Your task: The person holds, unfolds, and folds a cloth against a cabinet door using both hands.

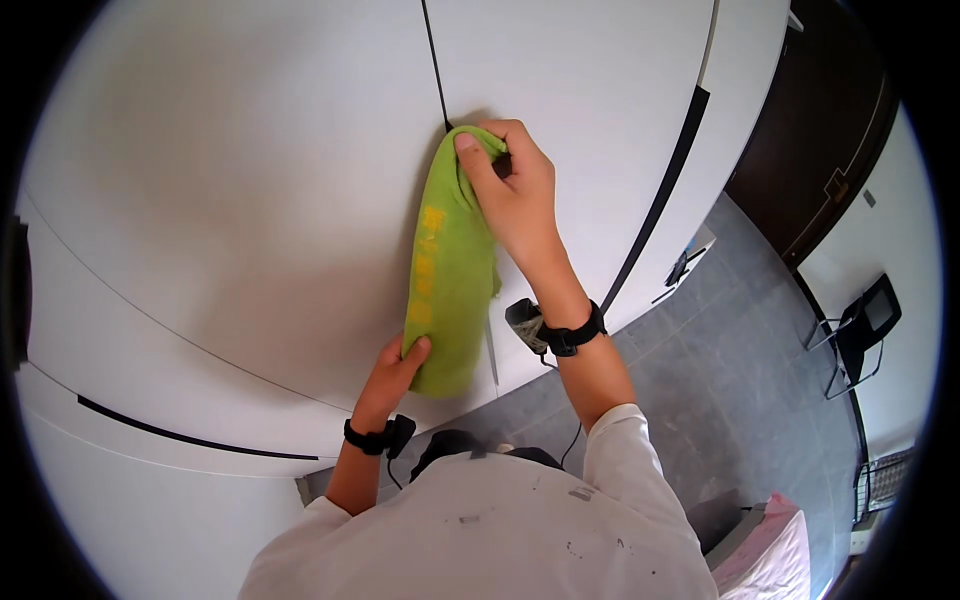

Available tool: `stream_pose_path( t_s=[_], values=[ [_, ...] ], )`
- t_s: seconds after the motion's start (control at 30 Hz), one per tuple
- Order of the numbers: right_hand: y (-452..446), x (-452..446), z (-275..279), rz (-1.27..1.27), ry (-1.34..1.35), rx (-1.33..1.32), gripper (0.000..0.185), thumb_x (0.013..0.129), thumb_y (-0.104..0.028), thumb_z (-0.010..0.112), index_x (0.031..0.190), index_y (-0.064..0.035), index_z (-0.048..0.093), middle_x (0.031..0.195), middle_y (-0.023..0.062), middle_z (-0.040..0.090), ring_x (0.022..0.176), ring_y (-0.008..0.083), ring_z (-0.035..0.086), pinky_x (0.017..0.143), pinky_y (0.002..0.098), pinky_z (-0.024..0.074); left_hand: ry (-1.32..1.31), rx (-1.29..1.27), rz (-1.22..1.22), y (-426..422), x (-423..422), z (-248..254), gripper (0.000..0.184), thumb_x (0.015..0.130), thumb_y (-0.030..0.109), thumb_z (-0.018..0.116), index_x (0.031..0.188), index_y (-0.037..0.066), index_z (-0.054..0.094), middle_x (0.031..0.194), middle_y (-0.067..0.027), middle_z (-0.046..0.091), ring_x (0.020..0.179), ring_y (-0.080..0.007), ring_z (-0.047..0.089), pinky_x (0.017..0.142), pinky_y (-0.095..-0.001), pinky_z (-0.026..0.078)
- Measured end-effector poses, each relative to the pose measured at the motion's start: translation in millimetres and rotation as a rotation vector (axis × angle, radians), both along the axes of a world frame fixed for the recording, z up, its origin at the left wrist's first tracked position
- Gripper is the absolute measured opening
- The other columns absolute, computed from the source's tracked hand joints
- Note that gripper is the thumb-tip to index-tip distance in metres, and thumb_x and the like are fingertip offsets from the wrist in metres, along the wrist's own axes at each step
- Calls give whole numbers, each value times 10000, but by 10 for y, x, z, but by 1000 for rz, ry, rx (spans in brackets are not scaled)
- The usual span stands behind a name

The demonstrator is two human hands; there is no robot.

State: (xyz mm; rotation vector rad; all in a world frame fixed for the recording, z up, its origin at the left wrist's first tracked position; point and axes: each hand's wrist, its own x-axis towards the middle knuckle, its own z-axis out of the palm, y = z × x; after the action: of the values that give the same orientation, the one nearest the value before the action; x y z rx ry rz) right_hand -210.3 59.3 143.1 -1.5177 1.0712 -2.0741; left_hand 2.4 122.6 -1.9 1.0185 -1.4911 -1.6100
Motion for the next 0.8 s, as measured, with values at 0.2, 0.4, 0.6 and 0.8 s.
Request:
stream_pose_path(
  t_s=[0.2, 0.4, 0.6, 0.8],
  values=[
    [111, -192, 86, -44, 275, 55, 224, 806, -128, 723, 839, -16, 532, 760, 16, 571, 661, 50, 508, 586, 198, 438, -109, -107, 20, -85, 186, -54, 304, 956, 272, 513, 1097, 17, 602, 884, 13, 613, 785, -55, 532, 695, -225, 447],
    [194, -561, 228, -13, 680, -68, 296, 704, -90, 787, 772, -25, 506, 776, 44, 573, 676, 141, 526, 596, 247, 456, -162, -273, 244, -142, 617, 241, 219, 946, 229, 517, 949, 24, 592, 727, 56, 504, 667, -38, 429, 572, -221, 357],
    [315, -521, 298, -458, 1293, -90, 218, 757, -187, 726, 753, -68, 544, 686, 49, 554, 629, 234, 531, 557, 314, 459, -130, -338, 288, -75, 776, 630, 221, 929, 196, 539, 803, 14, 537, 665, 63, 425, 626, -34, 371, 545, -222, 309],
    [229, -410, 323, -534, 1025, -245, 183, 822, -215, 667, 803, -63, 566, 650, 63, 581, 610, 241, 539, 530, 329, 457, -75, -376, 251, 60, 653, 745, 246, 946, 224, 523, 856, 3, 583, 687, 60, 469, 644, -34, 418, 569, -214, 353]
  ],
)
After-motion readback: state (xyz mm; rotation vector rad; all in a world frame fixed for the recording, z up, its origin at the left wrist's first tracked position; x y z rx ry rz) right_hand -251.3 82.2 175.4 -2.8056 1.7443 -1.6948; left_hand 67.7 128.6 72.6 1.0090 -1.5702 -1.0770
